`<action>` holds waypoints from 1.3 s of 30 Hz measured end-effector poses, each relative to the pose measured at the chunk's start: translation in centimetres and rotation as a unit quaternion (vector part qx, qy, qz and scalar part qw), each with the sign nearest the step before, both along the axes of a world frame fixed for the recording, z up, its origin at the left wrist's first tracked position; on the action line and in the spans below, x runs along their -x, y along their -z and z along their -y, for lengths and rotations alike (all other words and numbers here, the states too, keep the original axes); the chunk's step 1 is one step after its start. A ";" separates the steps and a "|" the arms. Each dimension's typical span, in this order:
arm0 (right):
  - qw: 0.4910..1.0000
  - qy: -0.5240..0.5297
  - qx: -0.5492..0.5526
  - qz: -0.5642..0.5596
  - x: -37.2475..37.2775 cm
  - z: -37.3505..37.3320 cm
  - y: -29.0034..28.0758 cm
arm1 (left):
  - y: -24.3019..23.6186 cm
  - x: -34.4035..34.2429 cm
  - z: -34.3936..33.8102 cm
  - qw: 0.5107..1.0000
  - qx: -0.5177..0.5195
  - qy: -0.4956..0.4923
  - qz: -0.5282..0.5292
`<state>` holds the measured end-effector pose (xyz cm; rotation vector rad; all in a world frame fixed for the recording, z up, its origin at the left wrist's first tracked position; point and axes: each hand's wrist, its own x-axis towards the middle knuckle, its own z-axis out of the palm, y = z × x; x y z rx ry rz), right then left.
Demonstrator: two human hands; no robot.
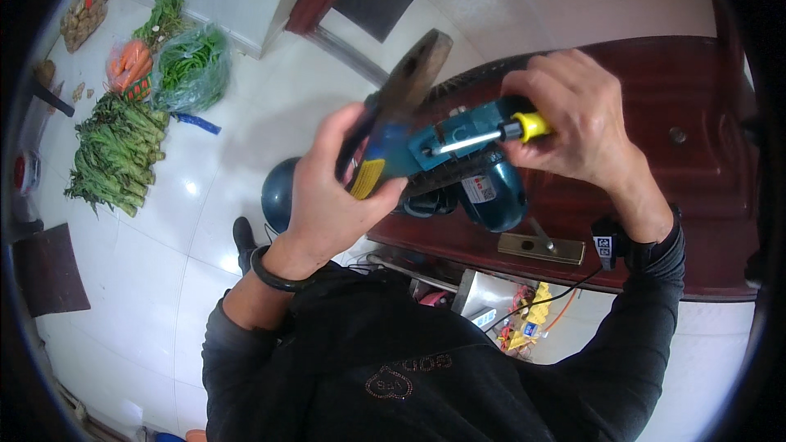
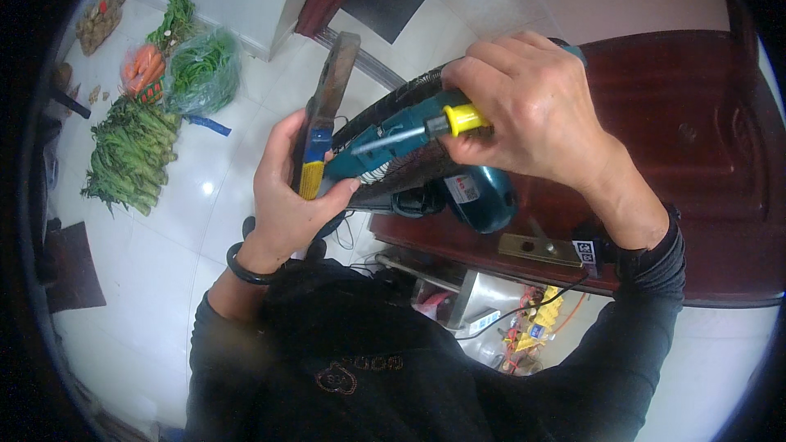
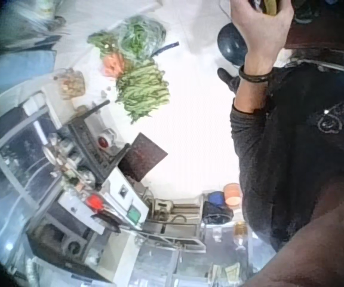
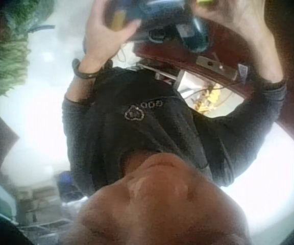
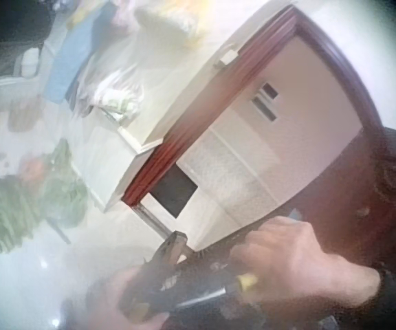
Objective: The person uses a screwdriver and pliers to adjust screws on the back of a teal table fan. They repeatedly tighten and loosen screws while holding the fan steady, then remove the pliers and continue with the screwdriver.
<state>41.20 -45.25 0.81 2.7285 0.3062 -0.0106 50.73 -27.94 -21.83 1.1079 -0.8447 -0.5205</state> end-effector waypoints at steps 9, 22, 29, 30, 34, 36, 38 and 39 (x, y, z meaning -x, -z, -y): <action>1.000 0.011 -0.008 0.027 1.2 1.0 -0.3 | -1.6 -0.2 -0.2 0.998 -0.043 0.035 -0.012; 0.996 0.031 -0.087 -0.009 0.5 2.1 -1.0 | -2.1 -0.5 0.9 0.999 -0.013 0.012 -0.036; 0.997 0.045 -0.064 -0.013 0.3 3.1 -0.8 | -1.2 -1.7 0.6 0.998 -0.062 0.010 -0.025; 0.997 0.037 -0.065 -0.004 0.3 3.3 -0.8 | -0.9 -2.0 -0.1 0.996 -0.083 0.006 -0.021; 0.997 0.017 -0.070 0.003 0.3 3.8 -0.7 | 0.8 -3.3 -3.0 0.994 -0.093 -0.005 0.051; 0.997 0.021 -0.068 -0.004 0.2 4.0 -0.5 | 1.7 -3.3 -3.8 0.992 -0.087 -0.011 0.091; 0.997 0.024 -0.068 -0.005 0.0 4.1 -0.4 | 2.3 -3.3 -4.5 0.986 -0.085 -0.012 0.142; 0.997 0.026 -0.066 -0.007 -0.1 4.2 -0.4 | 2.5 -3.1 -4.9 0.980 -0.117 -0.007 0.161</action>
